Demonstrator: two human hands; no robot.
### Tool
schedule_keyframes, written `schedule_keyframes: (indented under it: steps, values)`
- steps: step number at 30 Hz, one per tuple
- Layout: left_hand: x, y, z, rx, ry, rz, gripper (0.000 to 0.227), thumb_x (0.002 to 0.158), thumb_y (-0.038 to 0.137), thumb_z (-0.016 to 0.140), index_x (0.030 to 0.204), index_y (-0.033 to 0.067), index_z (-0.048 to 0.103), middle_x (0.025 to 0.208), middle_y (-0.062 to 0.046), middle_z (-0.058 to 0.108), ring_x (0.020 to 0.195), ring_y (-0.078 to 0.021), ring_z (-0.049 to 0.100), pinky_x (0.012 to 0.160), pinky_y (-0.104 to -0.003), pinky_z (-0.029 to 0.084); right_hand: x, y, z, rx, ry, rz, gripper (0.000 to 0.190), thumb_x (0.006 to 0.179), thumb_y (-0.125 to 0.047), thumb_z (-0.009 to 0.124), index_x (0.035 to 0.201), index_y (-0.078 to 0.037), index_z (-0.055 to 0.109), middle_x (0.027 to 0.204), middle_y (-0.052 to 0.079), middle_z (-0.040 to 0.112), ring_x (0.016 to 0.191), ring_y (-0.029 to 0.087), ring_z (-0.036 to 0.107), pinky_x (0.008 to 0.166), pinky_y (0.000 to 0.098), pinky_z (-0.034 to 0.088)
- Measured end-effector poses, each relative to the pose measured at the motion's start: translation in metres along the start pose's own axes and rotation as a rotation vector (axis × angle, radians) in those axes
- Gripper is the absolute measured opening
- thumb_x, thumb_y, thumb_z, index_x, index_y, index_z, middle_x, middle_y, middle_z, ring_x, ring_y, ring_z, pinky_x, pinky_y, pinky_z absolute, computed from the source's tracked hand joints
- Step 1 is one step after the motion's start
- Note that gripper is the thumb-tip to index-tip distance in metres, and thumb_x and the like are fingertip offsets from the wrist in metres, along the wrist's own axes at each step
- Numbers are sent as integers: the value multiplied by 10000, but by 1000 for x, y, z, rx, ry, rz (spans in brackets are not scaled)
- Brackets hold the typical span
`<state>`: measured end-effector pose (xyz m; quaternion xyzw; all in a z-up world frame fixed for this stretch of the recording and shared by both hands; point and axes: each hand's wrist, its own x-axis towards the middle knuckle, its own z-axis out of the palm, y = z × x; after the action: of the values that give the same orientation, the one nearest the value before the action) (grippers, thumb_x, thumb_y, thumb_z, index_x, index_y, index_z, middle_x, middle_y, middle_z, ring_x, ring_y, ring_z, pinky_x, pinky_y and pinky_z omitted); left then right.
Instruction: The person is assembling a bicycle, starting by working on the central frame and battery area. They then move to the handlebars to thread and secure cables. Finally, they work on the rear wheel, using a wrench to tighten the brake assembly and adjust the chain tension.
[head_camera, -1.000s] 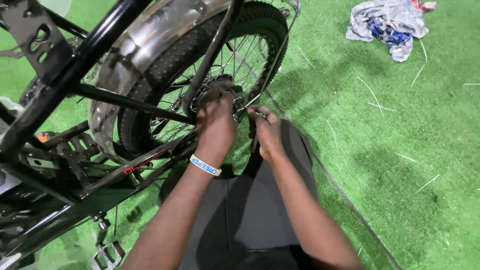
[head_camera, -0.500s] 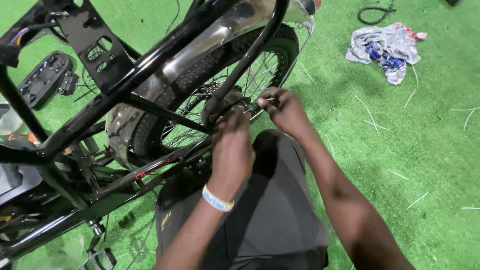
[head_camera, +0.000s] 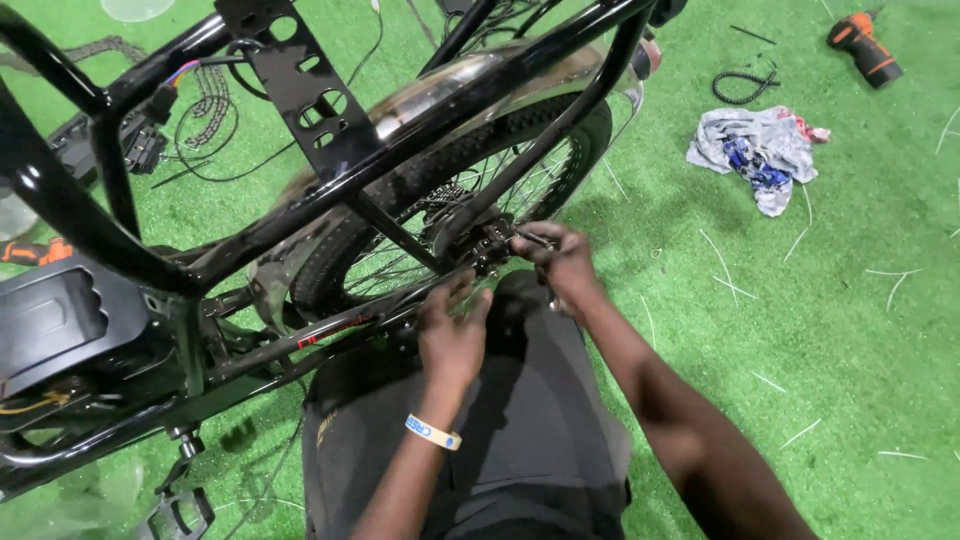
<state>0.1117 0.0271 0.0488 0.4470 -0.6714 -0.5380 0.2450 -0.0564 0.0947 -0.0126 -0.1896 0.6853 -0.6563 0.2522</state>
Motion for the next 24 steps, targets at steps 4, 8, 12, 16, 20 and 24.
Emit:
schedule_keyframes:
  steps: [4, 8, 12, 16, 20, 24]
  values:
    - [15, -5, 14, -93, -161, -185, 416, 795, 220, 707, 1197, 154, 628, 1139, -108, 681, 1092, -304, 644, 968, -427, 511, -1, 11, 6, -57, 52, -142, 192, 804, -81, 758, 989, -34, 731, 798, 121, 707, 748, 143, 642, 710, 261, 530]
    - [9, -12, 23, -369, -161, -156, 512, 802, 63, 700, 1275, -53, 542, 1258, -258, 600, 1138, -397, 604, 936, -475, 525, -9, 2, 4, -311, 50, -227, 167, 808, -60, 674, 947, -106, 753, 764, 135, 718, 706, 211, 668, 684, 300, 508]
    - [26, -24, 45, -447, -41, -275, 447, 817, 212, 730, 1171, -43, 633, 1143, -225, 665, 1102, -376, 632, 885, -496, 529, -8, -17, 5, -322, -21, -215, 142, 824, -98, 663, 945, -98, 737, 763, 124, 715, 705, 203, 633, 715, 301, 498]
    - [41, -43, 56, -644, 9, -523, 389, 875, 388, 671, 1029, 32, 712, 1062, -117, 710, 1046, -319, 674, 876, -533, 491, -2, -5, 3, -447, -77, -185, 122, 865, -185, 655, 962, -146, 717, 759, 129, 703, 750, 315, 667, 752, 375, 517]
    - [44, -32, 47, -645, -43, -659, 374, 856, 457, 670, 986, 110, 722, 1003, -34, 734, 969, -246, 706, 798, -470, 512, -4, -1, -1, -431, -109, -192, 104, 897, -185, 653, 983, -136, 685, 712, 143, 662, 659, 272, 613, 714, 373, 499]
    - [51, -45, 47, -654, -87, -674, 372, 876, 460, 651, 1024, 123, 707, 1036, -8, 727, 965, -221, 694, 801, -454, 482, -8, -12, 5, -382, -84, -251, 152, 889, -163, 690, 908, -14, 666, 745, 213, 654, 614, 292, 540, 682, 393, 481]
